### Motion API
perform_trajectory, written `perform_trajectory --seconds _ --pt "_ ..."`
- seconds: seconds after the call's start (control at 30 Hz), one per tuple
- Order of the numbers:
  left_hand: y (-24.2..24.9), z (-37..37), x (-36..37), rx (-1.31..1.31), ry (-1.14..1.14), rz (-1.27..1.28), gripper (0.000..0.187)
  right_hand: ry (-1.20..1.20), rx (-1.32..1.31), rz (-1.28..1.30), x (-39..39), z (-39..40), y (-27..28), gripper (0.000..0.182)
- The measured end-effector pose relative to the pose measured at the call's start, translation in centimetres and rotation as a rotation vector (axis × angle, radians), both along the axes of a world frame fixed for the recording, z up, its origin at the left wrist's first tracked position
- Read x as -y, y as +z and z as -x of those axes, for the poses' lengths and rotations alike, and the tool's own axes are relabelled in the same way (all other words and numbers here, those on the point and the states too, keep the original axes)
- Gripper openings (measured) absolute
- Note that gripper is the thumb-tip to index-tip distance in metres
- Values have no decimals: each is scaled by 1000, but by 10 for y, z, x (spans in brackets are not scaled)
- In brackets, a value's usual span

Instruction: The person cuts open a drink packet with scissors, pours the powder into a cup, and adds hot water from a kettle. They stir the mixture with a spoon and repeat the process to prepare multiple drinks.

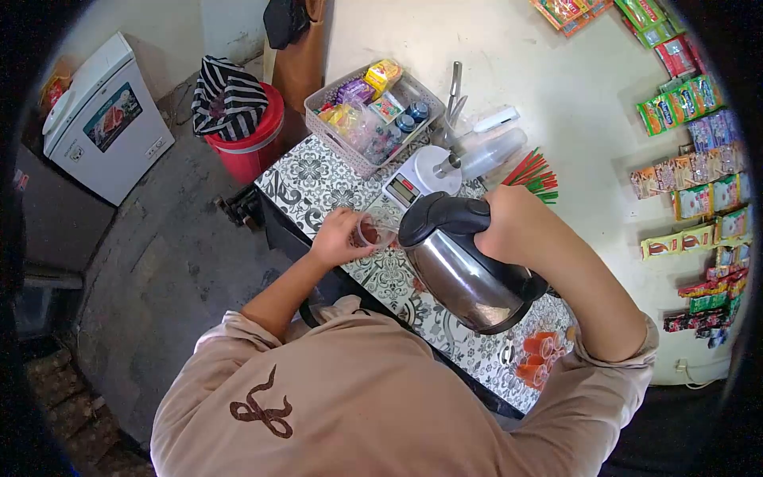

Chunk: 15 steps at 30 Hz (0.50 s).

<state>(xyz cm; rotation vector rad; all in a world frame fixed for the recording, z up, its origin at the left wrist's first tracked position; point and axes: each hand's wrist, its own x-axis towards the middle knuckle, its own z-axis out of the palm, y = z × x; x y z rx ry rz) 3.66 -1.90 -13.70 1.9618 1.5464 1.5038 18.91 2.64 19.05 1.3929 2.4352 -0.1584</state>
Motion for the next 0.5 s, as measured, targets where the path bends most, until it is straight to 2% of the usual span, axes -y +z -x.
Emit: perform_trajectory --seconds 0.5 --pt "-3 -2 2 6 30 -17 59 -90 58 -4 17 7 21 24"
